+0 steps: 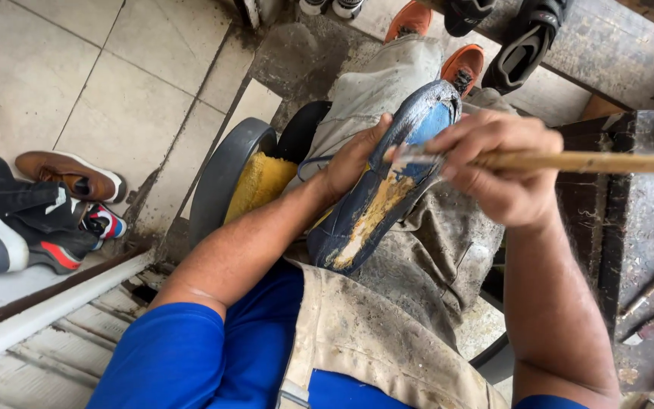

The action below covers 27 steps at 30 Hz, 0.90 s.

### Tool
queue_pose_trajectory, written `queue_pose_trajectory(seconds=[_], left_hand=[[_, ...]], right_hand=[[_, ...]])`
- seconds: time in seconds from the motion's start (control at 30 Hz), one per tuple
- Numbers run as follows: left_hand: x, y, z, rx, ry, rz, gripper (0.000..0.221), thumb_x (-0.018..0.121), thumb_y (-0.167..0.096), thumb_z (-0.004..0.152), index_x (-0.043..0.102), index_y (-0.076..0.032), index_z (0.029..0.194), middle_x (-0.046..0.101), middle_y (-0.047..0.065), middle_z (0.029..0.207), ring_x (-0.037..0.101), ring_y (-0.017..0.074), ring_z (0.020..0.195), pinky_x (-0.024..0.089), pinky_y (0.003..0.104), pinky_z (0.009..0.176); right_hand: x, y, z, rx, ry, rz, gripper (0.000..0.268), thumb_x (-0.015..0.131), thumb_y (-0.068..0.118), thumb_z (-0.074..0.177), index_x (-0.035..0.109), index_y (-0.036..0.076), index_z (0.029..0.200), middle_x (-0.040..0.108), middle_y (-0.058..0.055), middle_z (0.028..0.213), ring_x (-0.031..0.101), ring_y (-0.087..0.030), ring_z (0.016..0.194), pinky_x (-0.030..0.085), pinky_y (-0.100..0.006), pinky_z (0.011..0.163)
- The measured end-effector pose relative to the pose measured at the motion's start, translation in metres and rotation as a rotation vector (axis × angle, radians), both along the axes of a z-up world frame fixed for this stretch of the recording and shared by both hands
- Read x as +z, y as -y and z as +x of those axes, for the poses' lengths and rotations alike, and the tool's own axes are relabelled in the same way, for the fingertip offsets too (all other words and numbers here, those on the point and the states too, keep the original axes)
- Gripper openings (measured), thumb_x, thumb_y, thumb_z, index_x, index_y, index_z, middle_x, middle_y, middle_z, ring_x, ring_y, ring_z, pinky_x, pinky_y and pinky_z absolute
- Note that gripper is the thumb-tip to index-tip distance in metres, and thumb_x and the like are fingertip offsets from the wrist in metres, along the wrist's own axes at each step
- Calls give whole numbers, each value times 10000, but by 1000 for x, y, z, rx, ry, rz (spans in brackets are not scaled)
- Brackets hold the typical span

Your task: Applying a liquid coating or adhesive to the sole of a shoe using a brush at a repair bench

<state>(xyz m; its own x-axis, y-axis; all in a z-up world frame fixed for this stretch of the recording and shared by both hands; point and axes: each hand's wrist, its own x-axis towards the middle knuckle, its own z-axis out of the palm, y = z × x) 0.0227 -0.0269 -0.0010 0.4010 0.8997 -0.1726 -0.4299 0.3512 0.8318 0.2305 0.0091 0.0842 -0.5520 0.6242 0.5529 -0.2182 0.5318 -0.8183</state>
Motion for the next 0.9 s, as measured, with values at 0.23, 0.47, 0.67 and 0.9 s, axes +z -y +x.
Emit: queue_pose_trajectory(seconds=[0.23, 0.47, 0.67, 0.9], left_hand=[[20, 1, -13, 135, -251, -169, 734, 482, -682, 978, 725, -35, 1226, 657, 191, 1294, 577, 329, 1277, 342, 466, 1196], [-28, -6, -28, 74, -514, -173, 1016, 450, -744, 819, 365, -48, 1555, 332, 137, 1656, 304, 237, 1542, 203, 329, 1259], [-28, 23, -37, 438, -705, 450, 321, 601, -317, 1011, 702, -47, 1152, 728, 111, 1146, 680, 230, 1066, 536, 334, 921], [14, 96, -78, 176, -843, 622, 679, 342, -573, 993, 531, 23, 1260, 555, 202, 1150, 606, 304, 1030, 541, 432, 838]], right_hand=[[23, 58, 11, -72, 160, -318, 169, 844, -16, 757, 737, -63, 880, 701, -174, 752, 656, -123, 571, 536, -261, 495], [9, 26, 110, -695, 214, -254, 285, 546, 77, 899, 660, -111, 1082, 547, -179, 1083, 628, -265, 716, 651, -336, 621], [5, 11, 94, -586, 370, -279, 207, 452, -103, 1009, 641, -119, 1091, 555, -194, 1004, 707, -282, 747, 648, -301, 605], [7, 16, 81, -713, 278, -325, 103, 578, -112, 1016, 607, -14, 1024, 644, -155, 881, 687, -218, 698, 623, -288, 610]])
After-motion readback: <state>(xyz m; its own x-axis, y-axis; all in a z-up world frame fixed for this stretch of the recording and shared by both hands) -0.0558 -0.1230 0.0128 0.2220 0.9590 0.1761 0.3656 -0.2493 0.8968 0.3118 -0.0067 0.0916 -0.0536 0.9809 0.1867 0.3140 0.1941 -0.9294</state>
